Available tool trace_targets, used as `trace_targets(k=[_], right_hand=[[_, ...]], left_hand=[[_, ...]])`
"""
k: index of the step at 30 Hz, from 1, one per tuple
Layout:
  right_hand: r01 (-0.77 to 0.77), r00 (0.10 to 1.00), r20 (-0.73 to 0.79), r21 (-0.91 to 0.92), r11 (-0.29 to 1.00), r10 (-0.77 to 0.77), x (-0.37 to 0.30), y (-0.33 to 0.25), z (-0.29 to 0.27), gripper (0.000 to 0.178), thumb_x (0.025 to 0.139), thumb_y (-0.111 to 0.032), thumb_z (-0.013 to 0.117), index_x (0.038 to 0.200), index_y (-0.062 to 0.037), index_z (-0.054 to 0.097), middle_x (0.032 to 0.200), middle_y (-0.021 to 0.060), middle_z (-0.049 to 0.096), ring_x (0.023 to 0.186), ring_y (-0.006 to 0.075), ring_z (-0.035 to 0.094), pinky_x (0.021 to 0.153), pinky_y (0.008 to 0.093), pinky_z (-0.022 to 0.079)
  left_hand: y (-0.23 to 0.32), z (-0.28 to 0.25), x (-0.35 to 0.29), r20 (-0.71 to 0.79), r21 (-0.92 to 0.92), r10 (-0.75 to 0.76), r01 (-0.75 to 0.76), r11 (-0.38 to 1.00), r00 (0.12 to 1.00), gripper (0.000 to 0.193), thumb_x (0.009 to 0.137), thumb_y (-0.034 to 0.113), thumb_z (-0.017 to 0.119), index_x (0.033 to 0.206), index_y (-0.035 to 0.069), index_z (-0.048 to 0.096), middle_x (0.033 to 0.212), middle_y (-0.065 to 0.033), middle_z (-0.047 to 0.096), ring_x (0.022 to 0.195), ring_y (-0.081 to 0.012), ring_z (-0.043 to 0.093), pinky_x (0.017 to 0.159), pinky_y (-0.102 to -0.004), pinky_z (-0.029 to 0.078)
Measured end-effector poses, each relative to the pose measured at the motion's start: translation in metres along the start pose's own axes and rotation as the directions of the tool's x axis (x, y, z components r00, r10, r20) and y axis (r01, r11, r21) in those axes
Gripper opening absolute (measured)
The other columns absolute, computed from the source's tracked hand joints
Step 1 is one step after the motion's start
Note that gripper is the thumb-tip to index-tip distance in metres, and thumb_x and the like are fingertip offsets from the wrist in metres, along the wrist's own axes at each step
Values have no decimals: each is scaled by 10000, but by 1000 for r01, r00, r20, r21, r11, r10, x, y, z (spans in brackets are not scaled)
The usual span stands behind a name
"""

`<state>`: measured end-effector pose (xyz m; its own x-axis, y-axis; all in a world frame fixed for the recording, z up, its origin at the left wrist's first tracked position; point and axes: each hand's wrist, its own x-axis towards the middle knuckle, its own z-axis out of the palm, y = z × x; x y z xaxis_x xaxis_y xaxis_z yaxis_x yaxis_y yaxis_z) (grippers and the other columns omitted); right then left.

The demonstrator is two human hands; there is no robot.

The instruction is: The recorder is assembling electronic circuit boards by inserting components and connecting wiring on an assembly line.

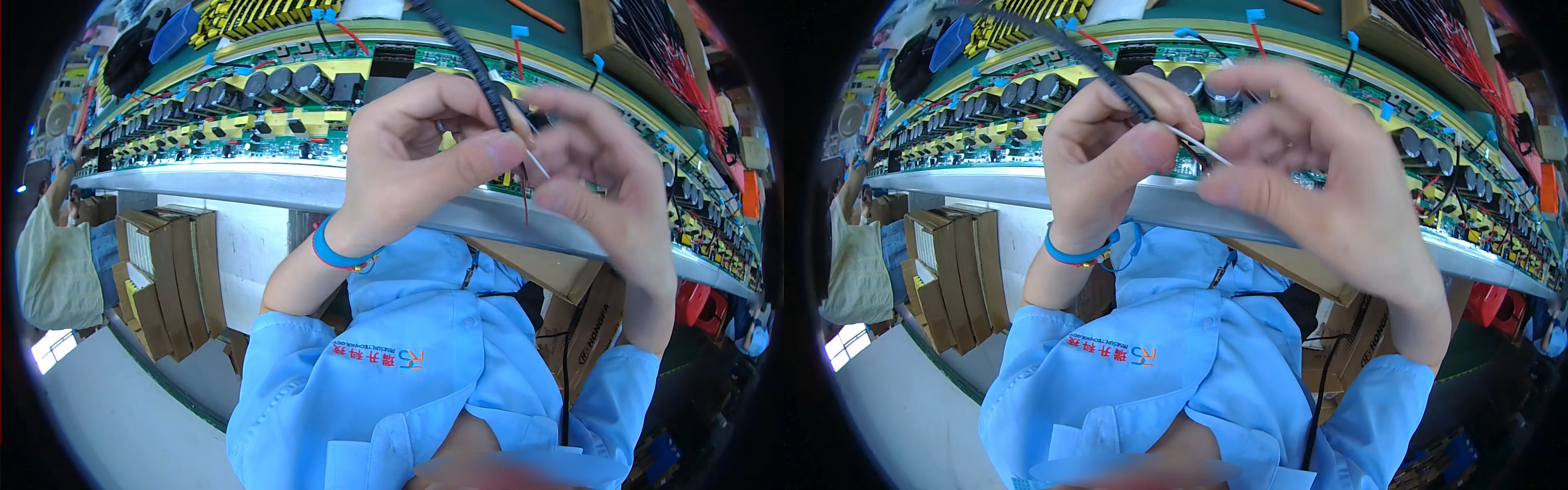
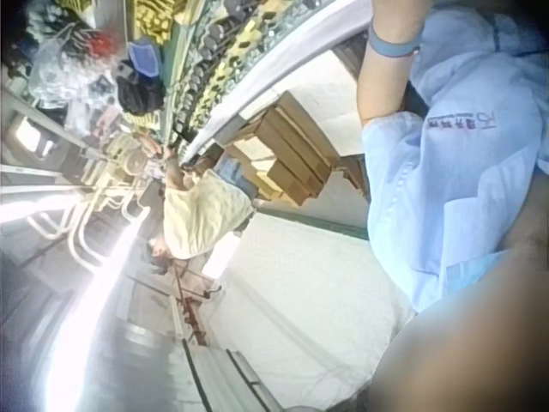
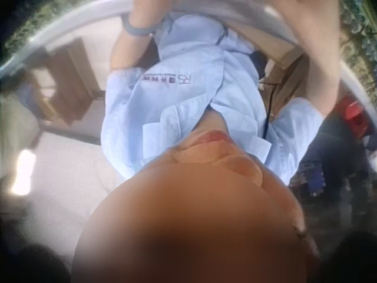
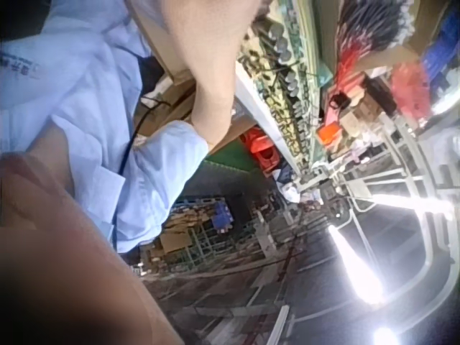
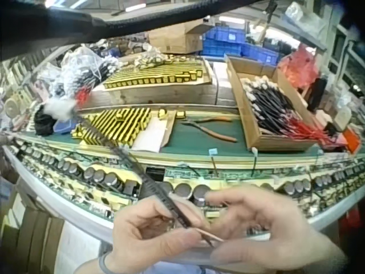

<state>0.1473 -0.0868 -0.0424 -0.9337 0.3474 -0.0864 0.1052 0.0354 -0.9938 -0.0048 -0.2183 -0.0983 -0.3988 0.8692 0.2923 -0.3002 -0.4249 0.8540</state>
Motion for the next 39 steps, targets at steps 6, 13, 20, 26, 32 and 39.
trace_targets(k=[6,13,20,26,32,39], right_hand=[[71,997,13,-338,938,-71,-22,13,2,522,819,-37,706,1306,19,524,858,77,666,810,140,651,796,265,498],[-30,999,-35,24,999,31,-30,22,16,415,916,-19,573,1315,69,496,910,115,695,772,139,644,751,271,496],[322,876,64,-815,482,-478,-52,20,14,314,910,47,532,1219,56,582,898,151,710,686,250,640,658,292,509],[332,857,96,-854,400,-506,-53,20,28,372,752,96,652,1122,59,626,853,191,691,642,288,650,576,346,512],[431,715,188,-877,214,-673,-31,52,34,253,725,-67,667,966,-5,716,788,84,640,536,126,535,419,216,364],[385,817,222,-897,217,-532,-15,64,36,198,713,-44,729,910,-25,736,847,74,636,532,104,489,424,192,350]], left_hand=[[-7,1,-17,-101,37,118,-115,993,988,211,875,141,658,944,-48,595,956,-215,620,771,-215,633,585,-262,511],[-13,-10,-19,92,446,407,-403,799,909,180,847,155,678,871,-15,623,936,-183,635,754,-222,582,664,-358,488],[-13,-12,-41,346,744,424,-520,420,837,341,693,-102,726,985,45,628,940,-123,671,749,-238,639,676,-370,498],[-5,-10,-54,339,848,422,-468,250,841,319,682,65,738,998,93,707,948,-25,695,742,-161,617,691,-297,477],[-12,-4,-65,433,849,378,-511,133,818,328,715,155,783,1004,95,641,980,-56,668,769,-185,603,703,-330,477],[-16,-21,-66,325,930,201,-350,108,924,295,689,153,700,961,41,710,1029,-132,715,670,-121,606,610,-244,360]])
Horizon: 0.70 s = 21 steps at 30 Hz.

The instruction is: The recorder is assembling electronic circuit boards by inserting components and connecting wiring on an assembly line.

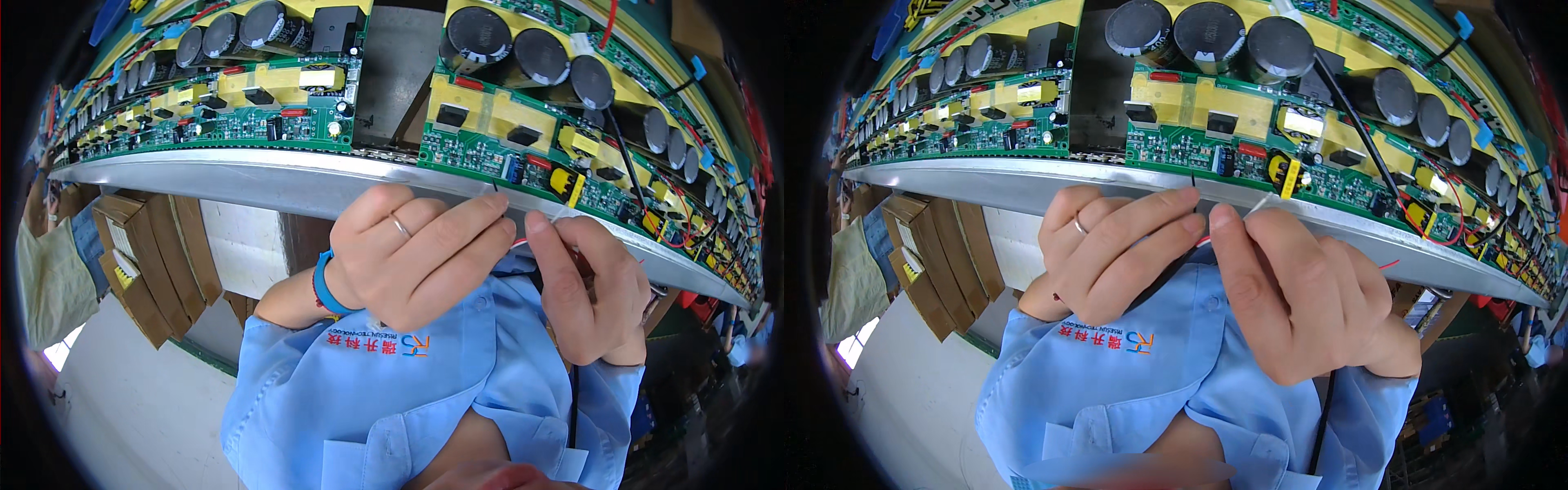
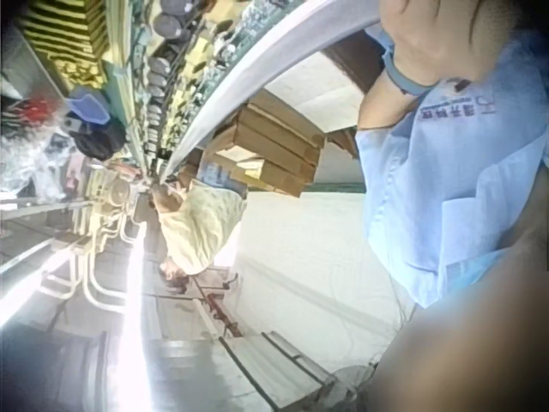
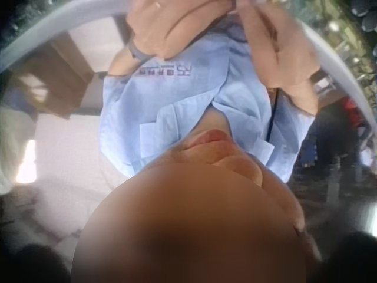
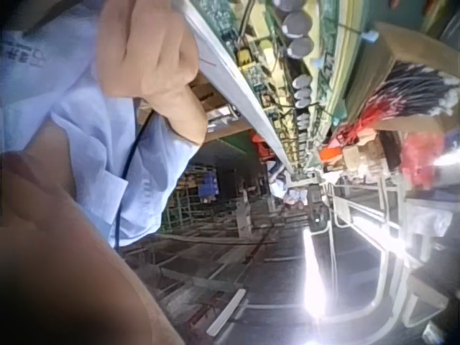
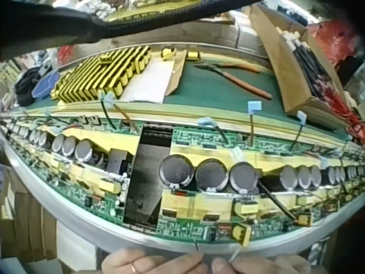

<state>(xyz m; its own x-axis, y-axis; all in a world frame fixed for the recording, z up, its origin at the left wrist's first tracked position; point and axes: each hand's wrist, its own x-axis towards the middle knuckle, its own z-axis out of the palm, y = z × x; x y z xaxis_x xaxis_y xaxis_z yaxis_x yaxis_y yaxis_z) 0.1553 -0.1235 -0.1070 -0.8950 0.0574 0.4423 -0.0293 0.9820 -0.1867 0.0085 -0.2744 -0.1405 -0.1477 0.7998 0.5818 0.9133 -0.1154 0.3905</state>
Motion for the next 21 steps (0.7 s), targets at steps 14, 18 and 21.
trace_targets(k=[14,18,21], right_hand=[[38,998,-52,-3,999,-38,-4,11,17,184,755,-48,729,939,-37,736,901,85,657,552,96,533,421,198,346],[47,997,-57,-3,999,-47,-4,12,16,176,762,-60,731,937,-38,732,901,84,662,549,90,532,420,197,340],[62,998,-32,0,998,-62,-3,14,14,176,769,-65,727,944,-40,730,897,81,662,543,90,533,422,196,338]], left_hand=[[-3,3,2,105,-21,-20,23,1000,994,215,762,120,701,955,26,711,987,-137,732,610,-75,602,586,-221,345],[-2,3,4,109,-42,-32,37,998,994,218,759,122,705,951,19,711,959,-143,734,597,-76,604,582,-221,346],[-1,4,4,99,-31,-28,31,999,995,212,760,123,706,942,15,711,938,-142,736,584,-77,600,577,-222,348]])
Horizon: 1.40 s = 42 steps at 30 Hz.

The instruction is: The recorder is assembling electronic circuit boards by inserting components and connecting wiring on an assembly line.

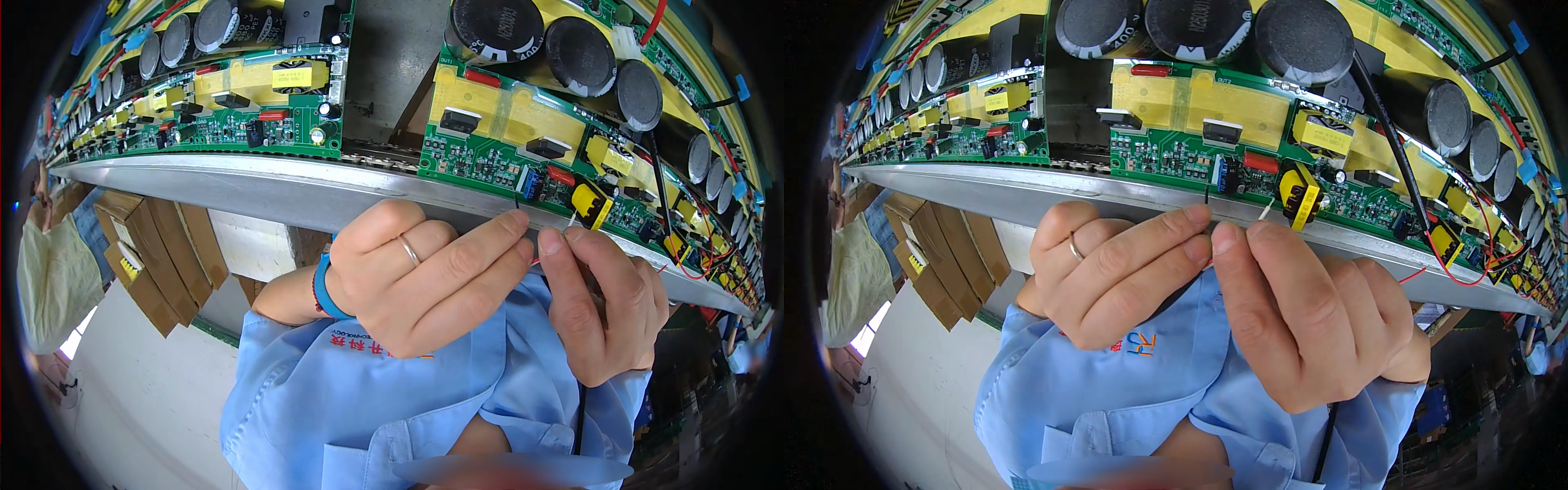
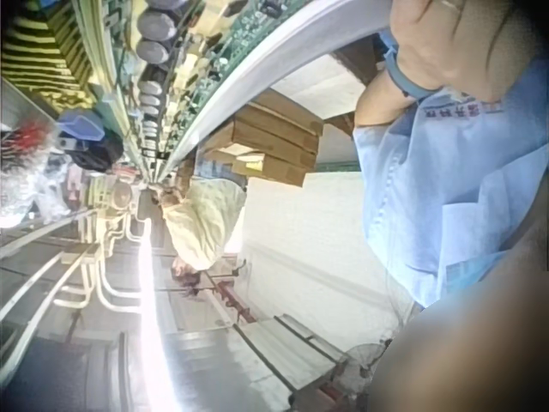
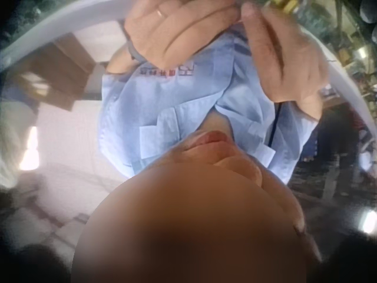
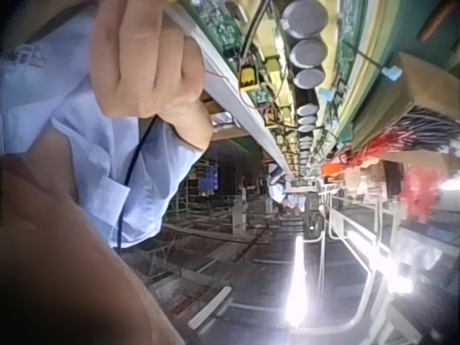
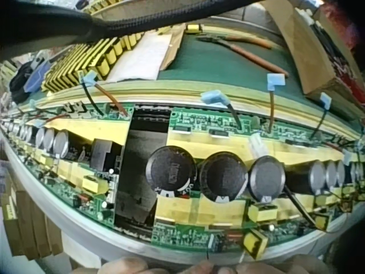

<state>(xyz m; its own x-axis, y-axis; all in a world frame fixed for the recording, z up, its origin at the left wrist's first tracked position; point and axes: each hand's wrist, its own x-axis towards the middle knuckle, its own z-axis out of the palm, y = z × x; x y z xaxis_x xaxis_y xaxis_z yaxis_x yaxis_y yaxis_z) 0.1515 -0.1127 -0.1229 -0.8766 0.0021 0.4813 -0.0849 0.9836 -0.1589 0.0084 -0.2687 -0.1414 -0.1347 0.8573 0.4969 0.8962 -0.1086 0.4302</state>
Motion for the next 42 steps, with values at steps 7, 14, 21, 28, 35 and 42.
trace_targets(k=[7,14,21,28,35,42], right_hand=[[-7,999,-35,-18,1000,7,-4,-1,12,163,769,-45,705,931,-29,710,868,101,677,518,101,530,405,194,338],[-75,997,-7,39,996,75,-2,2,12,142,772,-19,676,914,-2,677,860,149,696,561,152,609,420,216,416],[-155,986,63,55,986,152,-1,-2,9,158,782,-16,665,938,10,673,871,160,697,585,183,639,434,240,451],[-163,985,60,45,986,160,2,-6,7,216,715,25,675,931,22,676,864,176,695,613,207,663,448,247,478],[-215,973,99,65,975,208,4,-5,7,245,681,77,656,920,24,679,870,177,691,646,236,677,489,277,523],[-164,977,134,-27,986,166,13,-5,7,233,731,112,638,944,32,687,857,159,681,676,244,677,525,278,530]], left_hand=[[4,5,2,-21,19,-60,60,998,998,235,723,142,704,921,18,717,915,-131,735,589,-90,604,578,-231,355],[3,9,0,-88,71,-88,94,993,992,248,713,172,693,936,72,734,922,-84,731,593,-83,557,591,-247,339],[4,16,-10,-143,128,42,-23,991,989,297,697,197,692,987,219,748,989,52,701,605,-73,418,610,-276,264],[0,12,-17,-71,231,236,-214,949,969,328,683,190,686,992,277,754,974,143,681,610,-81,384,601,-291,220],[-8,16,-16,-108,226,322,-292,929,941,309,680,185,694,968,277,756,921,155,681,616,-86,403,601,-293,220],[-14,15,-16,-259,51,362,-362,931,895,145,713,170,642,819,98,711,897,28,673,613,-109,451,641,-281,327]])
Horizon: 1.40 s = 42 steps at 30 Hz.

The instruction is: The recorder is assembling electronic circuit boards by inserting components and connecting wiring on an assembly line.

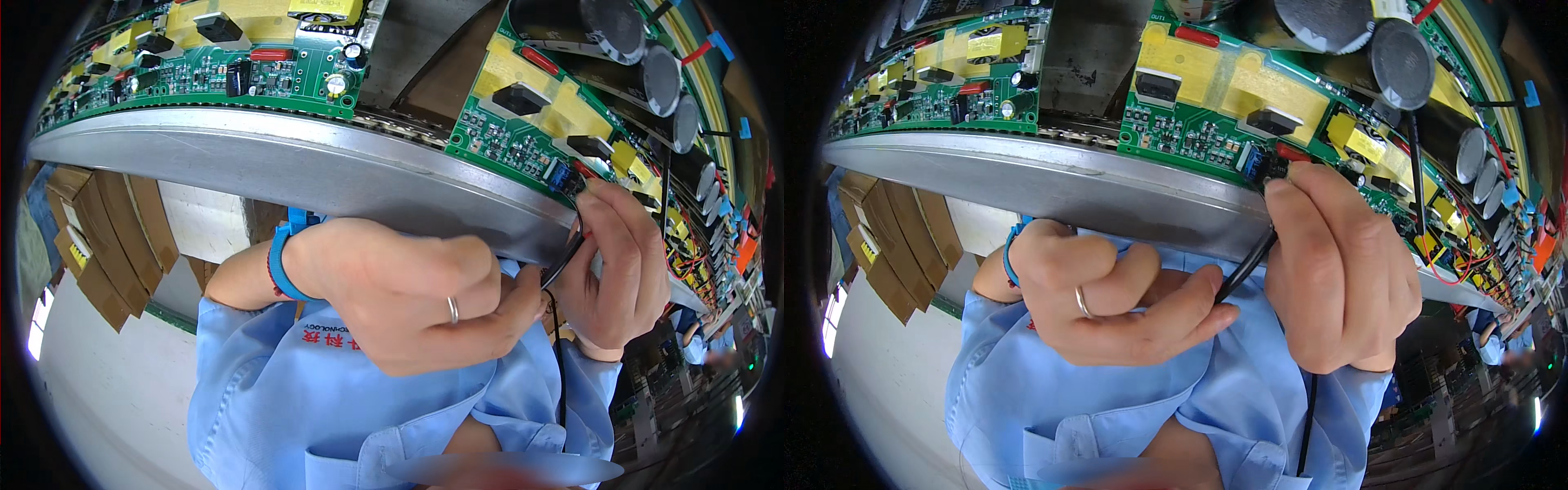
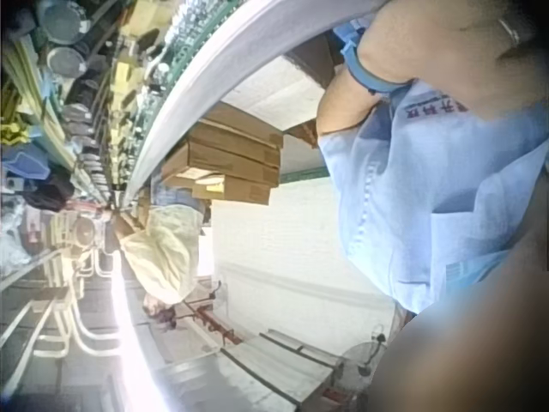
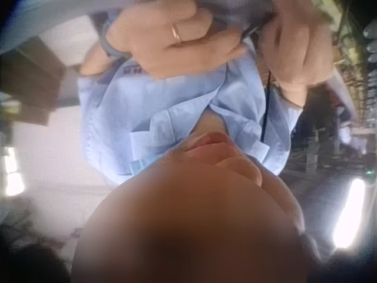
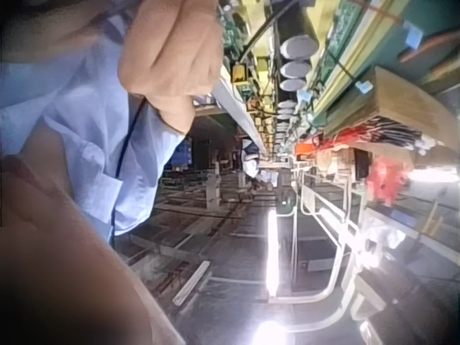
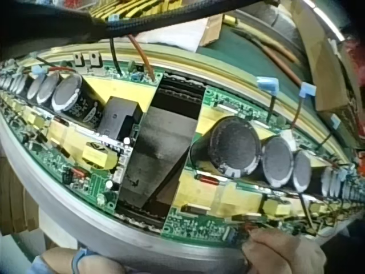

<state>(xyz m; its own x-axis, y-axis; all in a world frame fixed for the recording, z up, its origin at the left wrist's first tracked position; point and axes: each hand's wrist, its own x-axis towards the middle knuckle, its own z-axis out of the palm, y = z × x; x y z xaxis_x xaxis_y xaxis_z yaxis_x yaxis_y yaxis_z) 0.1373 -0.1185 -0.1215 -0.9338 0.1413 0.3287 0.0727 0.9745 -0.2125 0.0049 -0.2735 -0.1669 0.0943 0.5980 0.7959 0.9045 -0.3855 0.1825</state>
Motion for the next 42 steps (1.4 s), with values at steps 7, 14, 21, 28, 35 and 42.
trace_targets(k=[7,14,21,28,35,42], right_hand=[[-69,976,174,-334,940,134,-9,-8,-55,255,833,33,688,1087,28,672,941,133,691,808,271,666,685,345,542],[311,923,372,-565,765,-100,10,12,-93,225,786,56,700,1003,2,726,878,97,656,786,242,644,686,343,519],[161,974,-117,-233,959,-192,14,18,-45,314,725,128,683,1030,50,693,907,156,654,769,255,655,643,301,550],[-19,970,-226,283,959,86,7,40,-26,281,735,170,687,970,19,660,925,174,698,834,261,689,729,304,547],[1,958,-254,455,890,129,0,34,-24,288,731,181,654,968,19,638,957,213,688,876,309,688,743,355,565],[80,984,-177,275,958,-31,12,53,-23,317,671,144,674,967,38,641,927,189,701,814,279,658,748,369,536]], left_hand=[[-1,-2,16,-21,-200,-248,239,950,969,150,651,82,714,797,74,682,978,-24,734,601,-127,531,558,-273,330],[1,3,35,-22,-282,-282,264,922,959,233,651,126,756,832,23,650,857,-122,726,648,-166,670,597,-265,443],[9,26,48,-132,-98,-314,302,948,940,242,611,145,648,829,41,632,767,-52,604,589,-138,555,541,-266,393],[14,32,52,-11,-119,-342,338,933,940,278,595,157,638,844,41,681,873,-63,637,617,-119,559,548,-254,429],[18,40,48,-106,-118,-363,350,929,926,269,596,146,651,830,22,692,843,-70,634,621,-146,575,560,-257,455],[16,46,46,-121,-166,-385,364,917,915,216,610,95,700,812,17,705,814,-84,636,617,-154,593,541,-254,448]])
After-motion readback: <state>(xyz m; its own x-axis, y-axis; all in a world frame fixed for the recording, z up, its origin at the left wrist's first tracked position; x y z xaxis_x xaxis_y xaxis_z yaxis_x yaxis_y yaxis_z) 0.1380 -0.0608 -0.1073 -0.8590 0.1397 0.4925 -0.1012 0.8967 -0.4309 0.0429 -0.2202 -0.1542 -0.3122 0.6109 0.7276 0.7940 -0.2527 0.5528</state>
